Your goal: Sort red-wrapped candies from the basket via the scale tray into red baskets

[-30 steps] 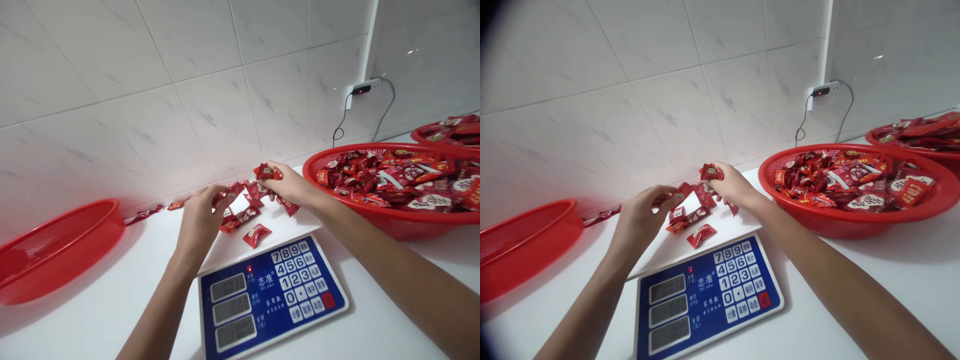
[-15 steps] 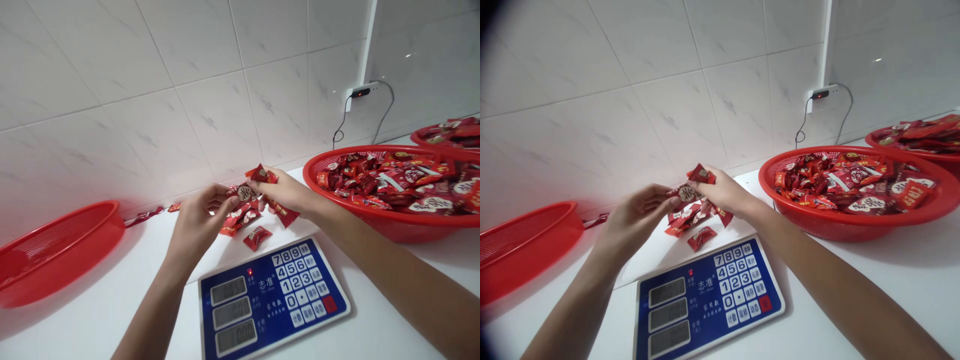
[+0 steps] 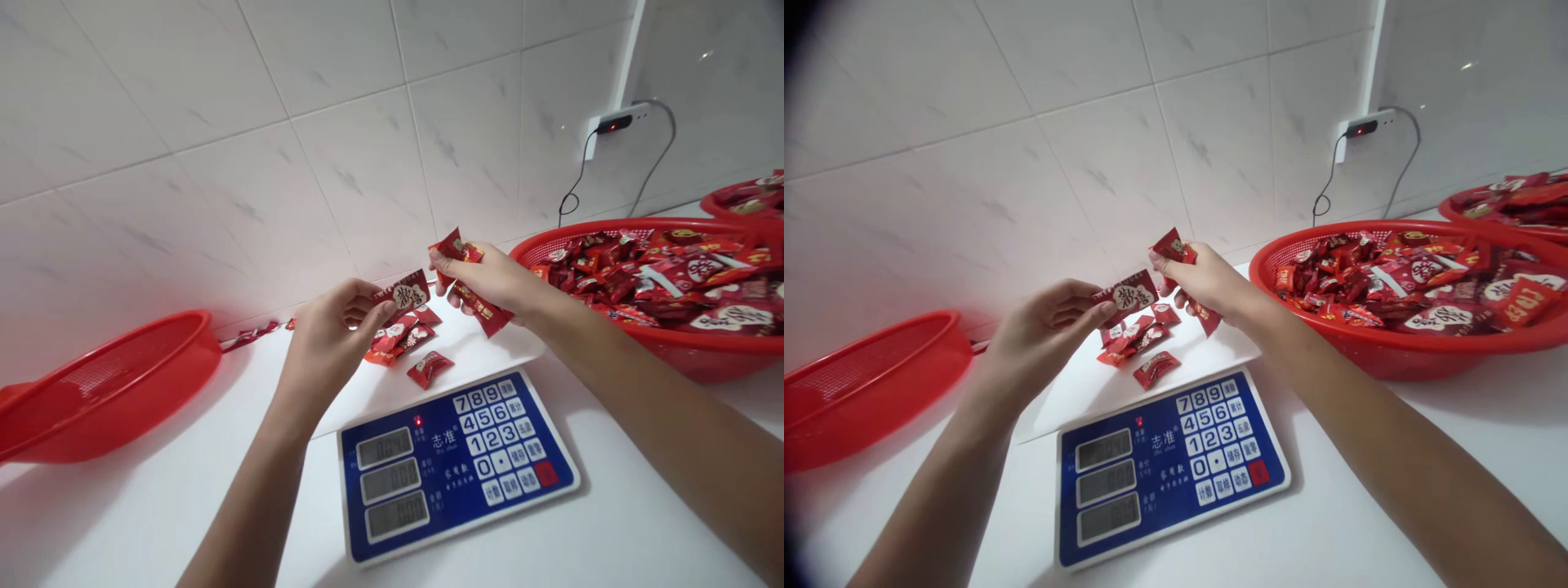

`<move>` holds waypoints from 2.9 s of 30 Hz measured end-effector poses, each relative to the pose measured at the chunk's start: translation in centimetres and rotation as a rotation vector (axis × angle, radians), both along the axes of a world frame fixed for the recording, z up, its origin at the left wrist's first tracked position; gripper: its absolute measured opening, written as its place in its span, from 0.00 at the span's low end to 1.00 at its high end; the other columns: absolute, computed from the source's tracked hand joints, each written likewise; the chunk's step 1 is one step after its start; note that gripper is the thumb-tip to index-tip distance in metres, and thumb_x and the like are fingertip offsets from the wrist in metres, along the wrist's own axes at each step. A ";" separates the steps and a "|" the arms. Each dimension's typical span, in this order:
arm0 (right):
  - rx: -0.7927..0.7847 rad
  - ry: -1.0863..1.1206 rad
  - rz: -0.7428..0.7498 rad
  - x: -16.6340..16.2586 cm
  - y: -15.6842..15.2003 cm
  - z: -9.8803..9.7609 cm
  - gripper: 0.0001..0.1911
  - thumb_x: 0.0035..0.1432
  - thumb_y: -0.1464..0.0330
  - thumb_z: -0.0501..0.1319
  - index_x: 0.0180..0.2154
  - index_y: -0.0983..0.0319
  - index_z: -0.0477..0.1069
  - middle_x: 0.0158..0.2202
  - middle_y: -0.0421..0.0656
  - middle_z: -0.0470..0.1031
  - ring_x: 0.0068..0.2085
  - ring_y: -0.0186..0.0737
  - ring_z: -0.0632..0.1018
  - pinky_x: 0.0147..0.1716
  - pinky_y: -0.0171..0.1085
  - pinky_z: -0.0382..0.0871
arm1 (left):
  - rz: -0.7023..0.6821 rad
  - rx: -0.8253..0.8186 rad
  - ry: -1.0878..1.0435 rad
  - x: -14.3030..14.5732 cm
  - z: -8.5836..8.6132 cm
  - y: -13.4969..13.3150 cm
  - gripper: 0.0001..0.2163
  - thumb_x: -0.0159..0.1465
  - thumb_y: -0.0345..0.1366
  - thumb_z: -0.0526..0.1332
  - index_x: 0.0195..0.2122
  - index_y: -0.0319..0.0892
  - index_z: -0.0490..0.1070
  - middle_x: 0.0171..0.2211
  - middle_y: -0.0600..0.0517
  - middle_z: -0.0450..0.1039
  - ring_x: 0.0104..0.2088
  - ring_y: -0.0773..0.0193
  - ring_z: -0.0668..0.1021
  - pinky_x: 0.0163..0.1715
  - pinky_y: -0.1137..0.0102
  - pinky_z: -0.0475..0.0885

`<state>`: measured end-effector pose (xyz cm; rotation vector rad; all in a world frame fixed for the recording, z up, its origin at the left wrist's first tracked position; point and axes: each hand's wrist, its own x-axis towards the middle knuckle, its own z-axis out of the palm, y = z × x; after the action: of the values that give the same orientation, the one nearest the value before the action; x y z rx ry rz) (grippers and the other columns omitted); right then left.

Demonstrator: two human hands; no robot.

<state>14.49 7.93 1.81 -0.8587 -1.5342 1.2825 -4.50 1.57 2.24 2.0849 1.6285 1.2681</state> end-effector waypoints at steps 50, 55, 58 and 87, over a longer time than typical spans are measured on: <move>-0.170 -0.030 0.164 0.8 0.5 0.3 0.16 0.62 0.61 0.62 0.27 0.62 0.62 0.21 0.37 0.63 0.18 0.28 0.66 0.12 0.27 0.57 | 0.038 -0.008 -0.029 -0.5 -1.3 1.5 0.11 0.58 0.39 0.64 0.39 0.43 0.66 0.32 0.51 0.75 0.35 0.59 0.78 0.35 0.64 0.72; -0.206 0.106 0.255 0.3 0.0 0.5 0.14 0.69 0.68 0.52 0.29 0.63 0.61 0.20 0.33 0.57 0.16 0.23 0.60 0.11 0.25 0.52 | 0.171 -0.040 0.036 -1.6 -0.4 1.5 0.15 0.58 0.40 0.66 0.45 0.43 0.69 0.36 0.48 0.79 0.37 0.57 0.79 0.40 0.60 0.73; -0.169 0.077 0.250 0.0 -0.2 0.4 0.15 0.69 0.65 0.52 0.28 0.62 0.60 0.21 0.33 0.57 0.16 0.23 0.60 0.11 0.25 0.50 | 0.147 0.051 0.034 -1.6 0.3 0.8 0.12 0.59 0.43 0.65 0.41 0.43 0.73 0.37 0.48 0.79 0.39 0.57 0.79 0.41 0.62 0.74; -0.084 0.074 0.351 -0.6 -1.9 0.8 0.21 0.66 0.52 0.54 0.33 0.63 0.66 0.20 0.37 0.67 0.18 0.28 0.65 0.14 0.28 0.57 | 0.066 0.324 0.285 0.8 0.3 -0.8 0.07 0.67 0.38 0.58 0.35 0.46 0.75 0.35 0.52 0.77 0.32 0.64 0.77 0.32 0.69 0.70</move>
<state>13.88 6.00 2.63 -0.6010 -1.6286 1.6215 -3.72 0.76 2.51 2.5249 1.7110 1.3886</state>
